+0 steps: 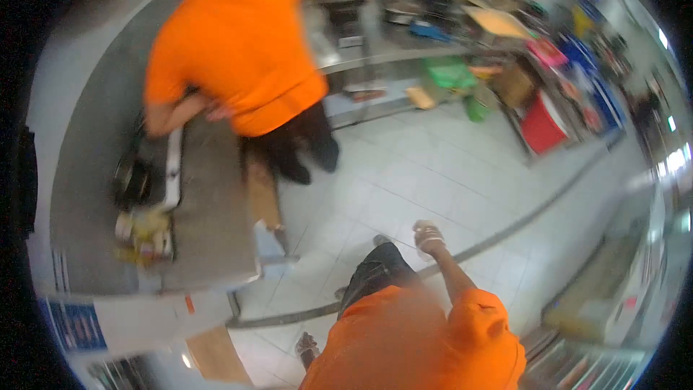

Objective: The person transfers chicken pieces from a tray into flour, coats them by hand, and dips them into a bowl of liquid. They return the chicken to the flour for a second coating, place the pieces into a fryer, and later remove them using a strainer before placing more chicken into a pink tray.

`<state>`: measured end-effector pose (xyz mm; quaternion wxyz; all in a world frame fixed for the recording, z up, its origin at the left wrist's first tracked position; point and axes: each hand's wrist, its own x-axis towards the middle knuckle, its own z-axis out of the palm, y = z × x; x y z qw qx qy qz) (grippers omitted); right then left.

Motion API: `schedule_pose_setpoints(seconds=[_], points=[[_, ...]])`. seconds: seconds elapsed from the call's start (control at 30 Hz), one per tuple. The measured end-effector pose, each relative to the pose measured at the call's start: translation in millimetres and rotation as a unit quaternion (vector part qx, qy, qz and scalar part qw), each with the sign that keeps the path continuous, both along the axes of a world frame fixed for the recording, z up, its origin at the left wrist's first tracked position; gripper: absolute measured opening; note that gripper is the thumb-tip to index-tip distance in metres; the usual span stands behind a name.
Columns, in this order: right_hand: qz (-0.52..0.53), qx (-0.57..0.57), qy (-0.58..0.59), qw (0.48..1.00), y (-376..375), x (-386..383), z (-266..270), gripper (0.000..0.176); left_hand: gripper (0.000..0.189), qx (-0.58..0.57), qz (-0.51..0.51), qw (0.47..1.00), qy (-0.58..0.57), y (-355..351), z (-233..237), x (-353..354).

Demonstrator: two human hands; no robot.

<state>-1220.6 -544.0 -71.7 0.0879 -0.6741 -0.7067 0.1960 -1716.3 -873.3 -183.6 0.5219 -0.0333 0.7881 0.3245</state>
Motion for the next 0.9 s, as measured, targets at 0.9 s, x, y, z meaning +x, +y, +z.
schedule_pose_setpoints(seconds=[0.9], points=[[-0.532, 0.083, 0.420, 0.731, 109.8, 555.6, -15.4, 0.011, 0.025, 0.105, -0.904, 0.354, 0.217, 650.0, -24.5, 593.2]])
